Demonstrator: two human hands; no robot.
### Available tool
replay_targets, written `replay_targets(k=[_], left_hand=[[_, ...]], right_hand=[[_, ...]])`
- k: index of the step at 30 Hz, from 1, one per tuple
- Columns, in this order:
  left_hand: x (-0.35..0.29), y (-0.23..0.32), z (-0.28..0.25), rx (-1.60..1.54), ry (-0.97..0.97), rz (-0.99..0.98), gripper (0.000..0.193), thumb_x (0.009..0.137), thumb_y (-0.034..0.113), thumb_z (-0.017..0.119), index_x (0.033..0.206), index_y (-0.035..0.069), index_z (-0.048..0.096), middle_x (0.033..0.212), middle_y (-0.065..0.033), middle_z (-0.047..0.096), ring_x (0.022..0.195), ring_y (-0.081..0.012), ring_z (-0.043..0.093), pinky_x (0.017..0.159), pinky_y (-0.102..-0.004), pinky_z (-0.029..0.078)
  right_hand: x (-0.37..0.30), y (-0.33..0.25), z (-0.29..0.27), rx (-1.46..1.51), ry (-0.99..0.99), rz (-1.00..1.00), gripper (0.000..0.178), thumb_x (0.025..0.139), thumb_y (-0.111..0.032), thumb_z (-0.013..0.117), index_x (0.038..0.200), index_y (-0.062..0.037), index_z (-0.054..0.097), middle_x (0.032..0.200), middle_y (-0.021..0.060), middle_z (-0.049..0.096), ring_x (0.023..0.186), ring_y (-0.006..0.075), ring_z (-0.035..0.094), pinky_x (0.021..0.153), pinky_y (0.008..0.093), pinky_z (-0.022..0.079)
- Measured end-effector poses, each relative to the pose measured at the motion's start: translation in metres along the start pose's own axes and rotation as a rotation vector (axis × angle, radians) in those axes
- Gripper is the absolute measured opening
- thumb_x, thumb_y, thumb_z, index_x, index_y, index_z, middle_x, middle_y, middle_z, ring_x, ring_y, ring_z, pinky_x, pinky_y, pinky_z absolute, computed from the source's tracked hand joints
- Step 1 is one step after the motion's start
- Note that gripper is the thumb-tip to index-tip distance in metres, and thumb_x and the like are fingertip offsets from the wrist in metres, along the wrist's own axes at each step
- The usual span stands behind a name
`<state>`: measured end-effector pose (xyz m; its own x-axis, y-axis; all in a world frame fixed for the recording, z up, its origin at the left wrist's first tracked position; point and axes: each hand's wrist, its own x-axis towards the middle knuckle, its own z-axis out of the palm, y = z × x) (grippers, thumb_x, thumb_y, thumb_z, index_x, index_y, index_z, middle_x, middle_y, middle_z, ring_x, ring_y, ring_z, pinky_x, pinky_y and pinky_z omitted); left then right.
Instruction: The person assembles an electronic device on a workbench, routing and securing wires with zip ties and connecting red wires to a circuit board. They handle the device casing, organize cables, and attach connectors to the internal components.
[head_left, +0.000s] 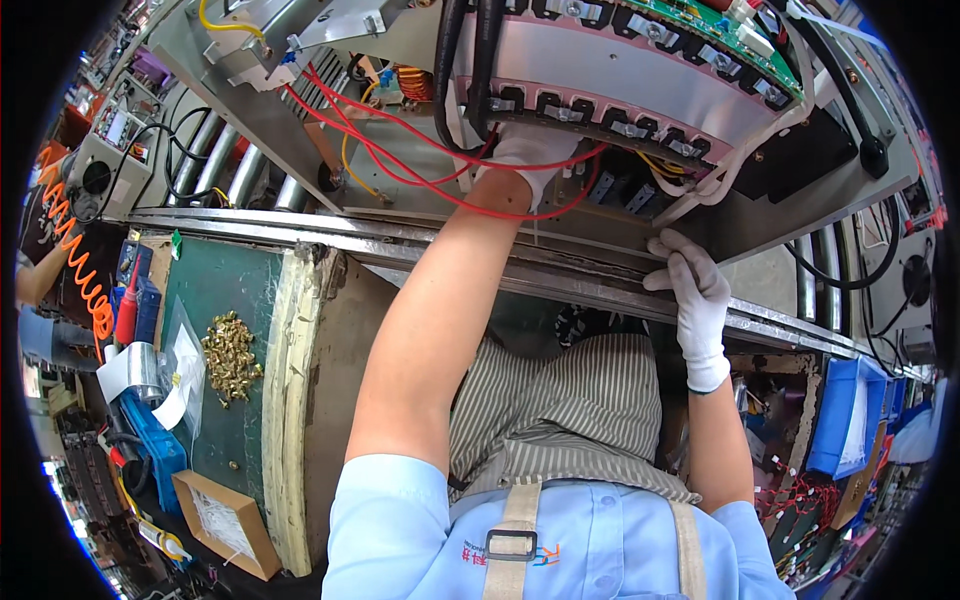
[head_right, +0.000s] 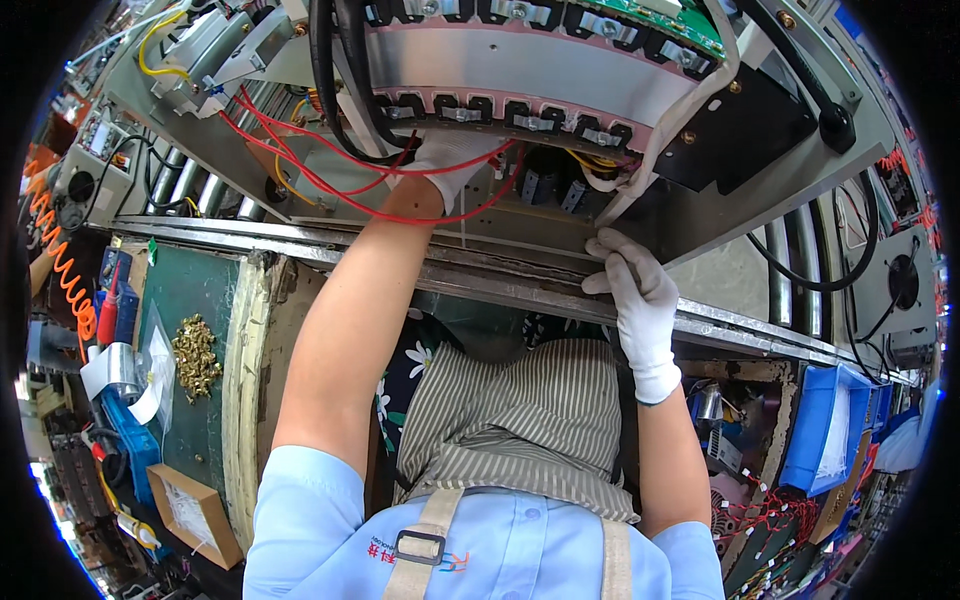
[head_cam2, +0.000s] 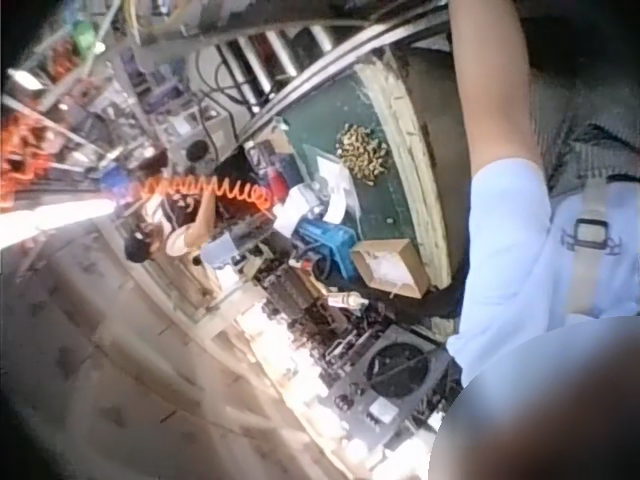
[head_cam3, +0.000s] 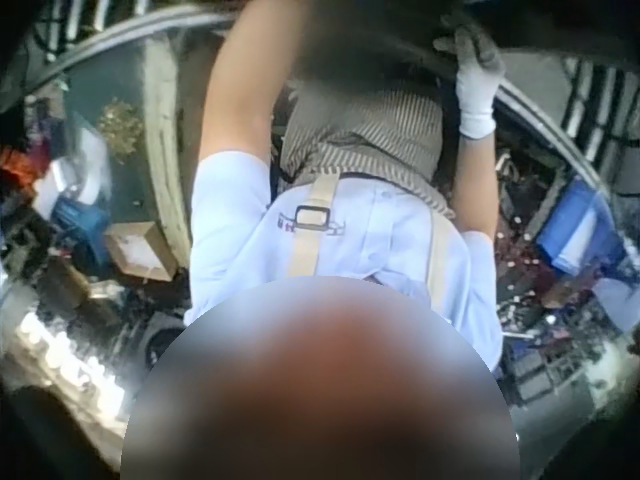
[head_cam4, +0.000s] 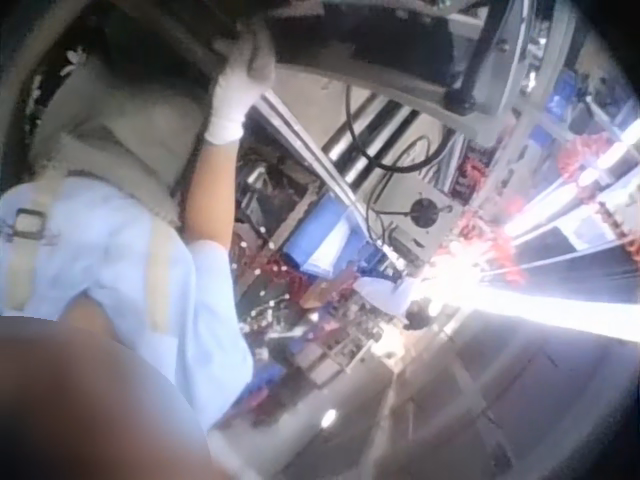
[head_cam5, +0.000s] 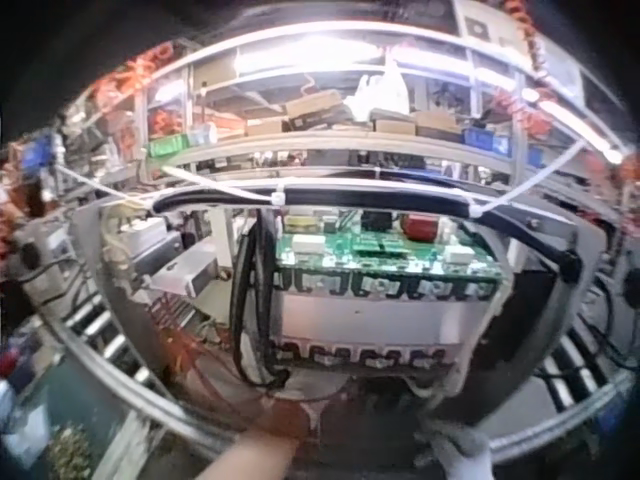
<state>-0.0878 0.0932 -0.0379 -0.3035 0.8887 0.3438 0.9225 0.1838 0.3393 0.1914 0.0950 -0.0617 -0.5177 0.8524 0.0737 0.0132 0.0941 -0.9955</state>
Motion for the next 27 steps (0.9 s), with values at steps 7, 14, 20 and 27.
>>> replay_targets(k=[7, 14, 20, 27], left_hand=[[0.004, -0.003, -0.002, 0.032, -0.028, -0.007, 0.044, 0.098, 0.039, 0.045, 0.132, 0.014, 0.053, 0.139, -0.0135, 0.051, 0.128, -0.0321, 0.047, 0.108, -0.0493, 0.035], [0.000, 0.000, -0.014, 0.112, -0.086, 0.021, 0.045, 0.099, 0.040, 0.041, 0.134, 0.014, 0.051, 0.141, -0.0135, 0.049, 0.129, -0.0318, 0.046, 0.109, -0.0494, 0.033], [0.000, 0.010, -0.029, 0.197, -0.235, 0.036, 0.045, 0.100, 0.040, 0.040, 0.136, 0.014, 0.050, 0.142, -0.0135, 0.048, 0.129, -0.0319, 0.046, 0.109, -0.0498, 0.033], [0.002, -0.007, 0.005, -0.080, 0.088, 0.139, 0.050, 0.100, 0.041, 0.040, 0.139, 0.011, 0.047, 0.141, -0.0162, 0.047, 0.131, -0.0337, 0.043, 0.112, -0.0510, 0.028]], right_hand=[[0.000, -0.005, 0.003, -0.021, 0.011, 0.030, 0.028, 0.096, -0.001, 0.051, 0.121, 0.0070, 0.060, 0.107, 0.0147, 0.071, 0.073, 0.0110, 0.067, 0.077, 0.0213, 0.053], [-0.002, -0.005, 0.003, -0.006, 0.016, 0.026, 0.027, 0.097, -0.001, 0.050, 0.121, 0.0078, 0.060, 0.107, 0.0154, 0.070, 0.073, 0.0119, 0.068, 0.075, 0.0218, 0.054], [0.000, -0.002, 0.002, 0.006, 0.035, 0.013, 0.027, 0.097, -0.002, 0.051, 0.121, 0.0077, 0.060, 0.106, 0.0151, 0.070, 0.072, 0.0116, 0.067, 0.074, 0.0215, 0.053], [-0.001, -0.005, 0.002, 0.039, 0.053, 0.034, 0.027, 0.097, -0.002, 0.051, 0.121, 0.0080, 0.059, 0.106, 0.0147, 0.071, 0.072, 0.0110, 0.067, 0.075, 0.0203, 0.052]])
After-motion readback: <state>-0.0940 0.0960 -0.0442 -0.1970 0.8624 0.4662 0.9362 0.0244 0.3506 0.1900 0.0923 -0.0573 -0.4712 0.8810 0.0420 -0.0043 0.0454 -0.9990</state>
